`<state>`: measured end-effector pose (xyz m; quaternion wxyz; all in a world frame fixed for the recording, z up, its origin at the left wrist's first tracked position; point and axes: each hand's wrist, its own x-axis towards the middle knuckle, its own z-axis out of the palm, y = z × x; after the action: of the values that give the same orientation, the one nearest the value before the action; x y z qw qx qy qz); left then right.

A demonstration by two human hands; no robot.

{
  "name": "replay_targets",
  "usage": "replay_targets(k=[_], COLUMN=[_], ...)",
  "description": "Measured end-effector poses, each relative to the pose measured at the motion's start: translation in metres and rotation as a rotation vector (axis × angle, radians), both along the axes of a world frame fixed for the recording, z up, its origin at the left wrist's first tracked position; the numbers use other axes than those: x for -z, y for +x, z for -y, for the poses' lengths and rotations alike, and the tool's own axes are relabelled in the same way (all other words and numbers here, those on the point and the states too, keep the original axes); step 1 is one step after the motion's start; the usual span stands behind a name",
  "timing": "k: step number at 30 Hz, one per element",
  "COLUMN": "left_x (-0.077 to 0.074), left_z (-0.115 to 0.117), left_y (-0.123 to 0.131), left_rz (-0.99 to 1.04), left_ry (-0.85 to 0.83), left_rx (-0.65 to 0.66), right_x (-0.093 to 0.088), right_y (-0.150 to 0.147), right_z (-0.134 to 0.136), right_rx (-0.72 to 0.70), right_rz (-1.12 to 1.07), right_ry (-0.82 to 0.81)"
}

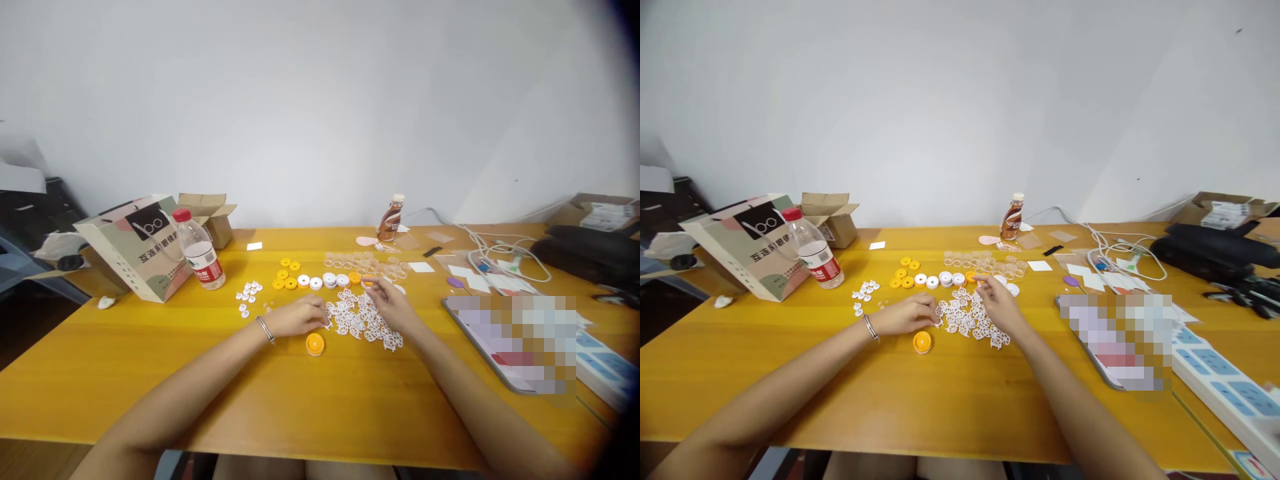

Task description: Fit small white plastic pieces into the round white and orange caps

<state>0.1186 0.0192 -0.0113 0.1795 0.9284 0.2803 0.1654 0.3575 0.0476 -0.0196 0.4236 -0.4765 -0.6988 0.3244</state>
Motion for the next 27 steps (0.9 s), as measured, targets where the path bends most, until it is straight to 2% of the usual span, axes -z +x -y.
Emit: replay_targets(k=[4, 7, 10, 13, 17, 22, 27], left_x=[-0.002, -0.004, -0.002, 0.000, 0.003, 0.007, 0.001], left_z=[0.007, 0.015, 0.019, 0.016, 0.009, 0.013, 0.021], left_y=[-0.001, -0.009, -0.020, -0.028, -0.029, -0.022, -0.017], left_rz=[0.101, 0.197, 0.252, 0.425, 0.630, 0.602, 0.544], left_ry=[-0.012, -0.066, -0.184, -0.256, -0.308, -0.312, -0.135], left_rx=[-0.030, -0.147, -0.313, -0.402, -0.401, -0.342, -0.341], right_x=[0.005, 0.012, 0.017, 0.017, 0.018, 0.022, 0.021], right_y=[-0.033, -0.056, -0.074, -0.085, -0.089, -0.083, -0.079], right_z=[0.021, 0.032, 0.034, 0.030, 0.031, 0.039, 0.041], right_rx=[-0.128, -0.121, -0.120, -0.146, -0.189, -0.225, -0.230], right_rz=[-0.289, -0.548, -0.631, -0.680, -0.781, -0.811, -0.806], right_ry=[-0.143, -0.316, -0.452, -0.541, -0.606, -0.626, -0.621])
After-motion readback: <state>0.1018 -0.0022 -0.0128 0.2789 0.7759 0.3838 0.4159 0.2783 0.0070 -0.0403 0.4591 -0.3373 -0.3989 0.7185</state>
